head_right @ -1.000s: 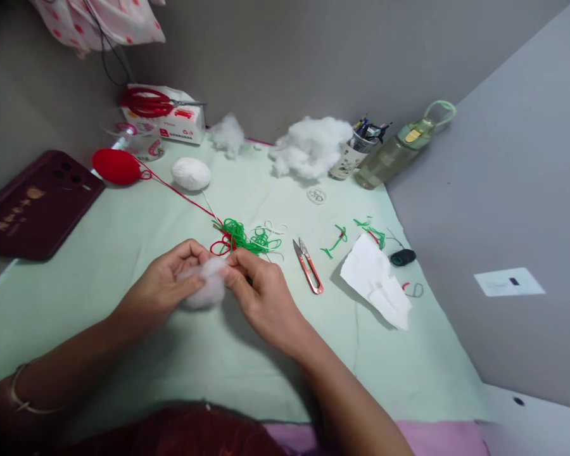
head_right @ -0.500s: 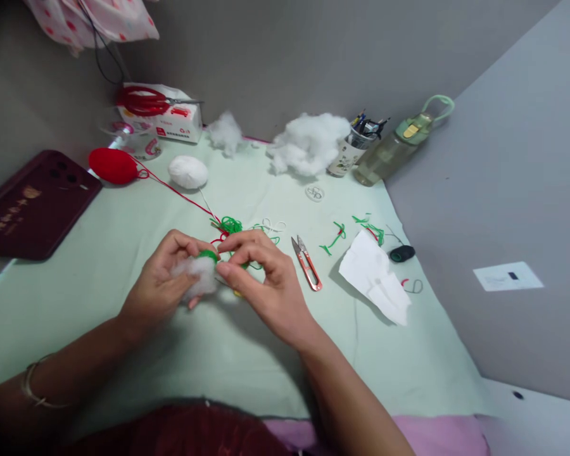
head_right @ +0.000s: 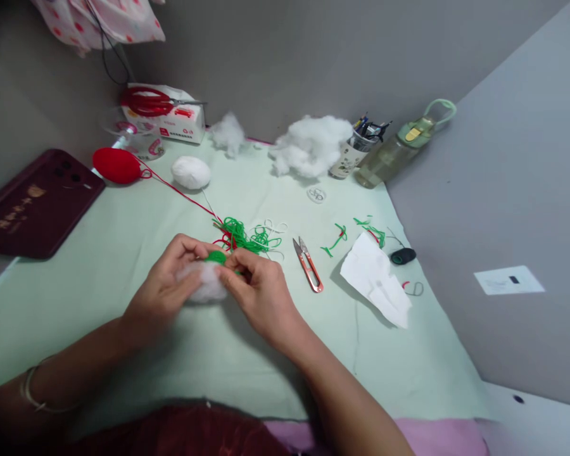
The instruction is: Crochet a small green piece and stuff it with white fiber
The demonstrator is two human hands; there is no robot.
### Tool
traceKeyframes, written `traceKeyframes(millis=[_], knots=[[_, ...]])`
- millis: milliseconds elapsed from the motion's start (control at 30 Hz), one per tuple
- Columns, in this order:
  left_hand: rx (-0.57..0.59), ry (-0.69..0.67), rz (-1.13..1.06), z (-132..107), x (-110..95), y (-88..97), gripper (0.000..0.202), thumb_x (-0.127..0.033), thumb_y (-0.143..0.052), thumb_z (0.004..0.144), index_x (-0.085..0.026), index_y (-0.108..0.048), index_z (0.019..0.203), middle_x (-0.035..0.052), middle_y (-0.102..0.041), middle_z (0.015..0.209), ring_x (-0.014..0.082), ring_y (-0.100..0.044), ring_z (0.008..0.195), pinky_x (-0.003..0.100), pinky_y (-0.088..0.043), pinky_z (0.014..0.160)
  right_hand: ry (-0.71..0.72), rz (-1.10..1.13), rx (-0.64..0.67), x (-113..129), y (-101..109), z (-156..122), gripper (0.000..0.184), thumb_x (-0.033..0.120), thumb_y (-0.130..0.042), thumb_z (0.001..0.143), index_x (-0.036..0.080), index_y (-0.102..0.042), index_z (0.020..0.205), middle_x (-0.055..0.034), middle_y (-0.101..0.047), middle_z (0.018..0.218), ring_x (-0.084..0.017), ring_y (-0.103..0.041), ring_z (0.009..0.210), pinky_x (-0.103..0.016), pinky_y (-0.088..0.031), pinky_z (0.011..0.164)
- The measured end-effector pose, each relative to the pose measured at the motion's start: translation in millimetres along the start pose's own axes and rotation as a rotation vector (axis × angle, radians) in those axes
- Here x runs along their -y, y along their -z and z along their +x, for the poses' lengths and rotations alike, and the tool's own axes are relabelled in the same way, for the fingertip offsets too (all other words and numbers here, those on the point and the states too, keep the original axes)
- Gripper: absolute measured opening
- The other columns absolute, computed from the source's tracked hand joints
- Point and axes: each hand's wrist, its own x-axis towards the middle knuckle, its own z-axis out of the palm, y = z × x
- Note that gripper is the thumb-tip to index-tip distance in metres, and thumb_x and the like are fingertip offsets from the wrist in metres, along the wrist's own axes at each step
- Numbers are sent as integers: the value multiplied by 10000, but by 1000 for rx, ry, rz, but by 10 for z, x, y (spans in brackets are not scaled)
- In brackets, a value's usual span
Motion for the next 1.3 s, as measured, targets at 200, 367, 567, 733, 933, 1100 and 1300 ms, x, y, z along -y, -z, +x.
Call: traceKeyframes(millis=[200,367,567,733,933,1100,1300], knots=[[46,135,-62,48,-37,60,260,-342,-747,895,-226,-517,931,-2,-625,931,130,-561,723,256,-468,645,54,-102,-49,-2,0,-21,215,222,-601,889,212,-512,693,51,-446,642,-110,-366,616,-265,-289,580],[6,80,67,82,-42,58,230,-223,-717,838,-227,-489,865,2,-659,909,151,-576,755,284,-464,687,32,-18,112,86,6,-67,127,220,-544,937,208,-561,811,42,-464,706,-118,-410,654,-261,-325,603],[-89,108,93,80,-19,27,226,-150,-658,812,-230,-446,818,-28,-635,828,143,-576,742,277,-450,697,188,-153,38,49,-124,-70,169,146,-538,867,226,-450,747,56,-406,687,-107,-359,625,-256,-297,591],[49,176,-125,52,7,42,203,-324,-688,919,-225,-511,930,-30,-613,889,112,-552,701,233,-442,622,183,-192,-141,-50,-113,-2,208,185,-562,836,227,-429,682,54,-423,633,-107,-371,604,-261,-285,586],[40,127,-24,65,-18,39,286,-339,-767,849,-205,-528,929,-44,-555,792,91,-496,630,213,-421,568,26,20,-63,13,4,23,201,267,-577,868,216,-506,687,60,-441,610,-98,-364,569,-257,-287,539],[-77,99,94,85,-44,20,223,-208,-710,797,-205,-490,830,-31,-593,816,94,-548,677,206,-453,593,35,21,88,106,-14,-67,168,256,-560,919,210,-539,759,57,-431,664,-106,-379,625,-254,-303,570],[-12,277,-77,57,-27,-30,272,-293,-689,854,-241,-424,889,-78,-549,757,109,-586,485,253,-503,458,0,135,89,40,-58,-17,199,260,-584,883,214,-512,703,80,-379,607,-93,-338,570,-250,-276,534]])
